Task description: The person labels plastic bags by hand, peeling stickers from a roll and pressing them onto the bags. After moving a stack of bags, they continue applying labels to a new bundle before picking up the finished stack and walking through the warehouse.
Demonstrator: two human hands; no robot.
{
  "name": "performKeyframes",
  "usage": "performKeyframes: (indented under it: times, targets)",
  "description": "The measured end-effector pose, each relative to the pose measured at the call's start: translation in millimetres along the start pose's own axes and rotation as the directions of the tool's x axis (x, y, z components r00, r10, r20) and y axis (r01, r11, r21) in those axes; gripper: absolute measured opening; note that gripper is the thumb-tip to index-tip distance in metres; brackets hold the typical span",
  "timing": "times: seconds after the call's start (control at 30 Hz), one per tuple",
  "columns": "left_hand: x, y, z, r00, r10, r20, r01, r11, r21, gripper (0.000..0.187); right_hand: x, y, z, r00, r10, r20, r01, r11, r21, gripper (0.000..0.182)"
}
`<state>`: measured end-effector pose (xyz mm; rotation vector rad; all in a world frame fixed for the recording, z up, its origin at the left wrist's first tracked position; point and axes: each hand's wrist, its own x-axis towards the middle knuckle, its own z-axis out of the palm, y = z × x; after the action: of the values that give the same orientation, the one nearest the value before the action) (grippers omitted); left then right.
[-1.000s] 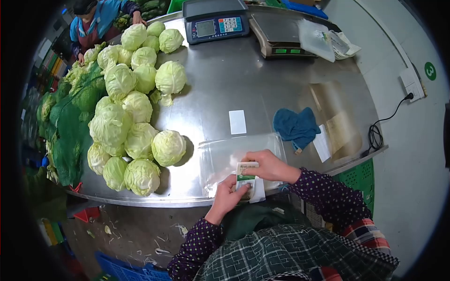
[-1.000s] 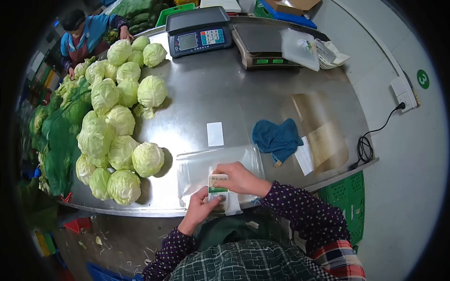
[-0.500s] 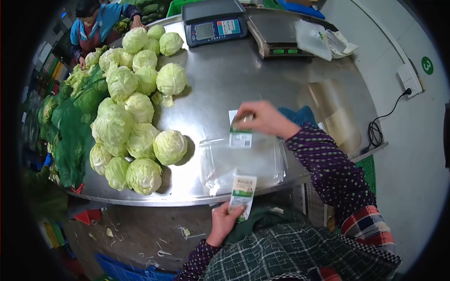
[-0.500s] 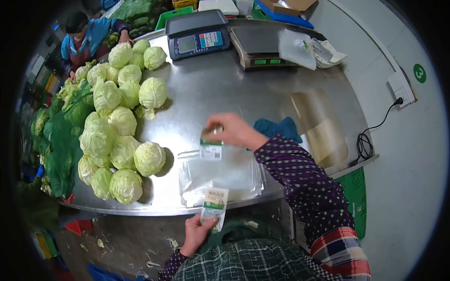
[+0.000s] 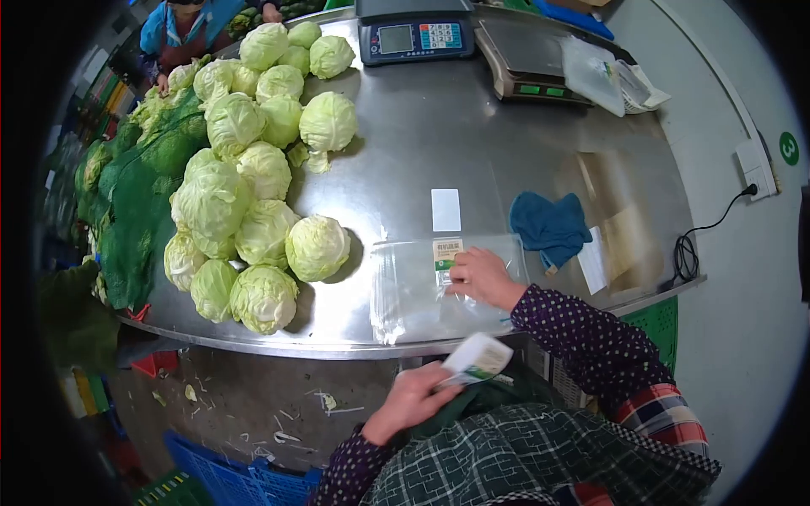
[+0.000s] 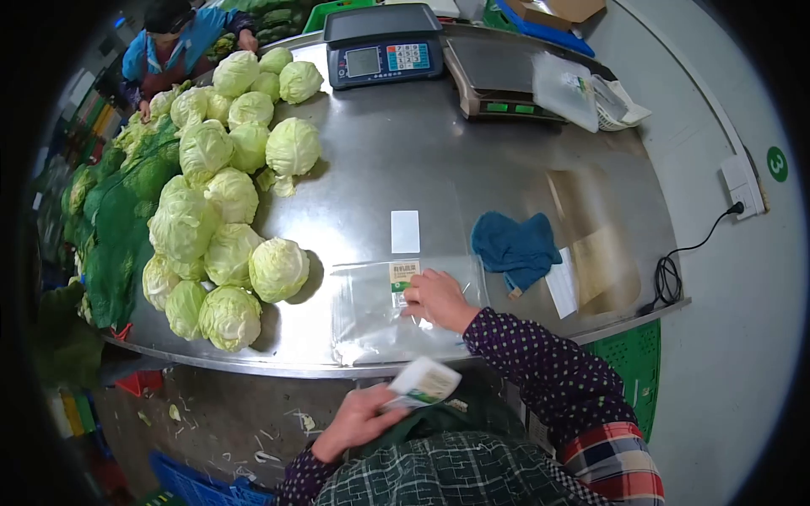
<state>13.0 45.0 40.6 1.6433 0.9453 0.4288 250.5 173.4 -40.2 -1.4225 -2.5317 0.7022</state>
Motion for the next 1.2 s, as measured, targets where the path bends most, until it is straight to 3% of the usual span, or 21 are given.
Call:
performKeyframes:
  times: [0.13,0.2,0.27,0.3,0.37,0.4,0.43,0.5,0.53,0.57,0.6,0.67,0.73,0.77,0.8,0.87,1.0,1.07,1.1,1.13,1.2]
  targets:
    - [57.7,-23.7,9.8,0.967,0.129,-0.219,-0.101,0.986,0.134,0.027,7.7,5.8,-12.8,1.000,0.001,-0.014,0.001,0.989,0.146,0.022]
    - [73.9,-57.2,16.6,0.941,0.198,-0.274,-0.142,0.967,0.210,0.028,18.9,6.4,-39.3,0.975,0.103,0.198,-0.139,0.974,0.179,0.019]
    - [75.2,-66.0,23.6,0.950,-0.015,-0.313,0.011,1.000,-0.016,0.026,51.4,19.5,-96.7,0.896,0.375,-0.239,-0.211,0.832,0.513,0.022]
    - [72.4,-66.9,28.6,0.934,-0.161,-0.320,0.095,0.973,-0.213,0.027,47.8,9.6,-120.3,0.891,0.388,-0.237,-0.223,0.827,0.515,0.022]
    - [64.9,-62.4,27.7,0.924,-0.261,-0.278,0.175,0.938,-0.298,0.026,36.6,-13.0,-157.6,0.890,0.390,-0.237,-0.224,0.826,0.518,0.017]
    - [70.4,-61.3,22.6,0.904,-0.340,-0.258,0.230,0.897,-0.378,0.025,28.2,-7.7,-127.2,0.952,0.168,-0.254,-0.064,0.926,0.373,0.017]
    - [71.0,-66.6,24.6,0.908,-0.326,-0.262,0.212,0.898,-0.385,0.026,14.5,-2.5,-82.8,0.973,-0.062,-0.223,0.112,0.969,0.220,0.018]
    - [73.0,-62.3,20.8,0.899,-0.357,-0.254,0.249,0.893,-0.374,0.025,-2.5,-11.5,-51.1,0.990,0.131,0.061,-0.144,0.862,0.485,0.022]
    - [68.6,-58.8,22.6,0.883,-0.405,-0.239,0.306,0.880,-0.363,0.024,-4.9,-11.3,-45.5,0.989,0.125,0.083,-0.150,0.861,0.487,0.022]
    - [68.0,-54.3,24.8,0.886,-0.313,-0.341,0.181,0.912,-0.367,0.023,-11.2,-14.9,-38.4,0.976,0.157,0.152,-0.218,0.738,0.638,0.024]
    - [67.7,-50.3,23.6,0.884,-0.324,-0.337,0.192,0.909,-0.369,0.023,-13.3,-19.8,-37.9,0.961,0.178,0.209,-0.275,0.590,0.760,0.025]
    - [74.6,-42.5,16.3,0.815,0.183,-0.550,-0.128,0.982,0.138,0.023,-18.9,-32.3,-42.2,0.966,0.167,0.198,-0.258,0.687,0.680,0.024]
    - [74.8,-34.7,14.6,0.808,0.163,-0.566,-0.163,0.985,0.051,0.024,-23.8,-41.9,-43.0,0.994,0.049,0.094,-0.095,0.804,0.586,0.022]
    - [70.2,-29.3,13.6,0.861,-0.143,-0.488,-0.020,0.950,-0.312,0.023,-25.7,-45.2,-48.1,0.995,0.063,0.081,-0.099,0.804,0.586,0.021]
    - [65.5,-24.5,12.9,0.864,-0.401,-0.304,0.139,0.771,-0.621,0.022,-21.6,-48.0,-56.9,0.994,0.061,0.086,-0.100,0.807,0.582,0.021]
    - [47.6,-20.8,17.4,0.851,-0.407,-0.332,0.223,0.852,-0.474,0.021,-4.6,-45.9,-74.5,0.964,0.189,-0.188,-0.023,0.761,0.648,0.017]
    - [13.3,-27.9,36.5,0.879,-0.418,-0.230,0.256,0.820,-0.512,0.023,37.0,-11.9,-96.7,0.962,0.232,-0.142,-0.099,0.784,0.612,0.020]
    - [15.1,-32.4,33.7,0.888,-0.398,-0.230,0.234,0.822,-0.520,0.024,38.8,14.7,-41.7,0.982,0.191,0.012,-0.191,0.974,0.123,0.034]
    - [13.9,-32.8,31.1,0.905,-0.346,-0.246,0.196,0.855,-0.480,0.024,38.2,10.3,-35.9,0.965,0.261,0.040,-0.264,0.949,0.172,0.051]
    - [10.7,-32.7,30.1,0.919,-0.300,-0.257,0.165,0.882,-0.442,0.025,38.8,10.2,-32.3,0.966,0.253,0.055,-0.259,0.950,0.175,0.051]
    - [-1.5,-32.2,31.4,0.930,-0.273,-0.246,0.156,0.900,-0.406,0.026,30.0,5.4,-26.9,0.950,0.223,-0.219,-0.228,0.974,0.004,0.055]
